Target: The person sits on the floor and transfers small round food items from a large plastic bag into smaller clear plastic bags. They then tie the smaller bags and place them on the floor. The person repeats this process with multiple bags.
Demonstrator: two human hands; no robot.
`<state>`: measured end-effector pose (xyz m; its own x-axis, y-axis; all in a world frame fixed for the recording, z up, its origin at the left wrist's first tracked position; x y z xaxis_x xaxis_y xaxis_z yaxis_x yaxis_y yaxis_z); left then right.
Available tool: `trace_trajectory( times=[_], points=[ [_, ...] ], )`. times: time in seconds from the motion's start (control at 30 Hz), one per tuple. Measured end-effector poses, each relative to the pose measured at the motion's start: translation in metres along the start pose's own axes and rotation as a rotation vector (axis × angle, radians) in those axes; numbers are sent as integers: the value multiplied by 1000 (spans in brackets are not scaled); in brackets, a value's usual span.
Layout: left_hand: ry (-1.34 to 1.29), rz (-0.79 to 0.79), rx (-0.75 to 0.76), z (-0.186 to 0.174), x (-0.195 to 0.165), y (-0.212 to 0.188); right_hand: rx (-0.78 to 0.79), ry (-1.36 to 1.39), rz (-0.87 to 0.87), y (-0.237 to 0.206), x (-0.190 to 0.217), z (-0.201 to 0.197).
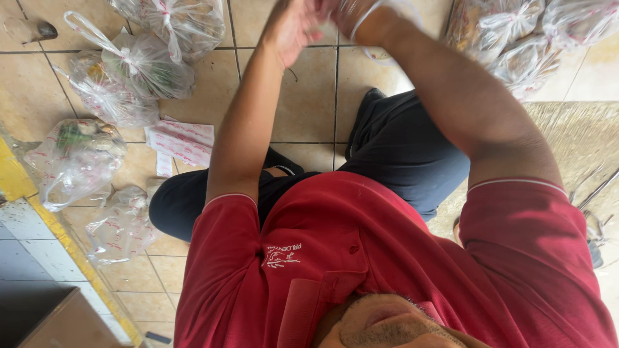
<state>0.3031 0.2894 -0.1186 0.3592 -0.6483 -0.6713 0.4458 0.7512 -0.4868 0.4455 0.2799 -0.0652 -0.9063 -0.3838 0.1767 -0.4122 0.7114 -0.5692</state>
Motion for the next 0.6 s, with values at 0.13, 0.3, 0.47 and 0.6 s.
trace_trajectory(
  times=[0.13,0.3,0.47,0.6],
  points=[
    [-44,-128,-132,-23,37,-31,-44,17,-97,-18,64,15],
    [-25,-124,-124,-53,61,-73,-154,245,-283,-44,122,32],
    [144,-54,-378,-112,58,-141,-177,584,-512,-78,174,51],
    [29,289,-537,-147,39,-179,-67,228,-494,-73,170,85]
  ],
)
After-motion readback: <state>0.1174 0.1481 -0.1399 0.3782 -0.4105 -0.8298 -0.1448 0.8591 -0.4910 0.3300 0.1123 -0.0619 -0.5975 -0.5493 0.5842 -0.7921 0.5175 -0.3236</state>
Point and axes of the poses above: each hand's wrist, its own y-axis towards the middle knuckle, its own z-axis out of the palm, x = y × z, the point moved 5 cm from there along y, towards the middle knuckle, and after that the axes turned 7 degrees about z, right-handed, at the moved point
